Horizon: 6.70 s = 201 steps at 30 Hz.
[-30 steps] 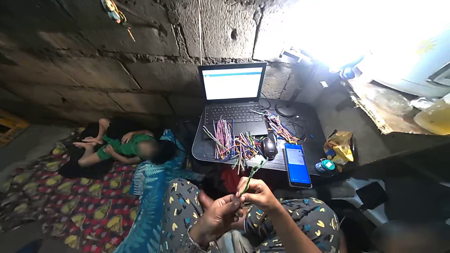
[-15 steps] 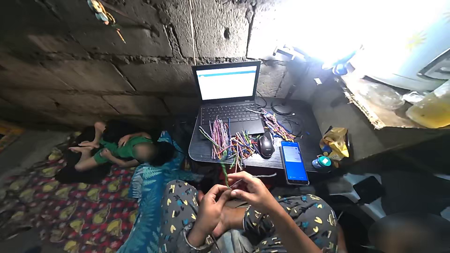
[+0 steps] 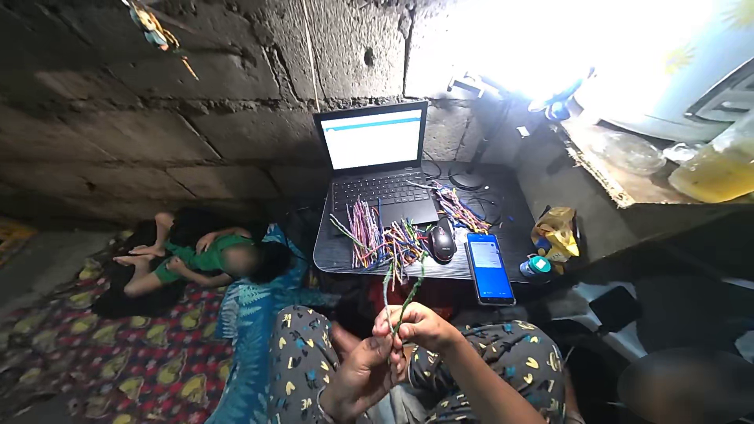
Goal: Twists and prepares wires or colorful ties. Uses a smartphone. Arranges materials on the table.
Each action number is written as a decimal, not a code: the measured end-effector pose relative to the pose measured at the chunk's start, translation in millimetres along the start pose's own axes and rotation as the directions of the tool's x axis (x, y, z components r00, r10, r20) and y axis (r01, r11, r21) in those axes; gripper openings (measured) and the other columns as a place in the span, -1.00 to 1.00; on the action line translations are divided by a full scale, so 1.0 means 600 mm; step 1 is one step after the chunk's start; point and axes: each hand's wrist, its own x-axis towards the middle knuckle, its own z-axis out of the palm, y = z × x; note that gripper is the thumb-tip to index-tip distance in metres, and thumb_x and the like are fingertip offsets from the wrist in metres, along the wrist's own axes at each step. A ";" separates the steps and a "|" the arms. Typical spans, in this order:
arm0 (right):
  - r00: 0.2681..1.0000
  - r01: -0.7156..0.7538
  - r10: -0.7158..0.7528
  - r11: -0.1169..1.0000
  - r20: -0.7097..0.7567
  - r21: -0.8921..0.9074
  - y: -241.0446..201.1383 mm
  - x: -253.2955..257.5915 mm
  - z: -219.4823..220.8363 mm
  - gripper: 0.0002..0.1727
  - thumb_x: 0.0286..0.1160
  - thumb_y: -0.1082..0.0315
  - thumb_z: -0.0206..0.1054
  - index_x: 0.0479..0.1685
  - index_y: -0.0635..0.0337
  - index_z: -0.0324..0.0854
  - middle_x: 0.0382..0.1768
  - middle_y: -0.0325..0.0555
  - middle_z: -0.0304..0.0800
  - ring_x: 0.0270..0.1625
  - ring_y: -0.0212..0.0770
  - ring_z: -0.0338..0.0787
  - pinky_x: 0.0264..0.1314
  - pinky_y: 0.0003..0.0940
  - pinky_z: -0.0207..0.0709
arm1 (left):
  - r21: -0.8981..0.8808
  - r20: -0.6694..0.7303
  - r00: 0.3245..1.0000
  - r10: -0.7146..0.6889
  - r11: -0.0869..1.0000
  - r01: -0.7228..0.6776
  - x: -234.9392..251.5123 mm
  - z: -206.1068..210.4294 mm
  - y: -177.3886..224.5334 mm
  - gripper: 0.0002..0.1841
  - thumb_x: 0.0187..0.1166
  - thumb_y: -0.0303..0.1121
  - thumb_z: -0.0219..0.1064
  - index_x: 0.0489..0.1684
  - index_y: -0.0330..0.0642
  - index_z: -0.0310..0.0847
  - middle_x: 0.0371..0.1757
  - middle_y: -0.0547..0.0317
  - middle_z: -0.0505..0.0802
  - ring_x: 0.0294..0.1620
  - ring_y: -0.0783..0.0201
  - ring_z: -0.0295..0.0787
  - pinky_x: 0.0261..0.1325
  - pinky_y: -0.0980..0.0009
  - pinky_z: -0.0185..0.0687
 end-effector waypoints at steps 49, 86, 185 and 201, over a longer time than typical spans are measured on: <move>0.495 -0.779 -0.597 0.017 -0.631 -0.626 -0.010 0.004 -0.209 -0.55 0.57 0.26 0.32 0.42 0.17 0.67 0.54 0.29 0.53 0.55 0.36 0.53 0.51 0.26 0.42 | 0.863 -0.381 0.496 0.780 0.492 -0.111 0.034 -0.180 0.057 -0.71 0.74 -0.39 0.08 0.15 -0.44 0.57 0.00 0.24 0.78 -0.15 0.63 0.67 -0.02 0.67 0.58; 0.538 -0.769 -0.561 -0.021 -0.629 -0.639 -0.009 -0.001 -0.213 -0.51 0.63 0.17 0.26 0.51 0.09 0.62 0.61 0.20 0.47 0.61 0.31 0.48 0.57 0.24 0.35 | 0.814 -0.403 0.460 0.792 0.540 -0.216 0.036 -0.188 0.061 -0.75 0.78 -0.40 0.01 0.16 -0.34 0.53 -0.20 0.40 0.73 -0.29 0.61 0.66 -0.14 0.65 0.62; 0.512 -0.778 -0.584 -0.005 -0.630 -0.628 -0.010 0.002 -0.208 -0.53 0.61 0.22 0.27 0.46 0.17 0.62 0.59 0.18 0.50 0.57 0.27 0.53 0.54 0.17 0.41 | 0.763 -0.452 0.434 0.779 0.590 -0.264 0.044 -0.192 0.062 -0.76 0.81 -0.40 -0.17 0.01 -0.19 0.46 -0.58 0.57 0.38 -0.66 0.67 0.30 -0.49 0.74 0.34; 0.505 -0.789 -0.576 -0.007 -0.643 -0.614 -0.010 0.003 -0.207 -0.51 0.61 0.20 0.27 0.50 0.14 0.61 0.60 0.17 0.49 0.58 0.27 0.52 0.54 0.19 0.39 | 0.757 -0.454 0.430 0.780 0.593 -0.275 0.045 -0.191 0.063 -0.75 0.82 -0.39 -0.17 0.00 -0.17 0.46 -0.59 0.56 0.39 -0.65 0.66 0.30 -0.49 0.75 0.33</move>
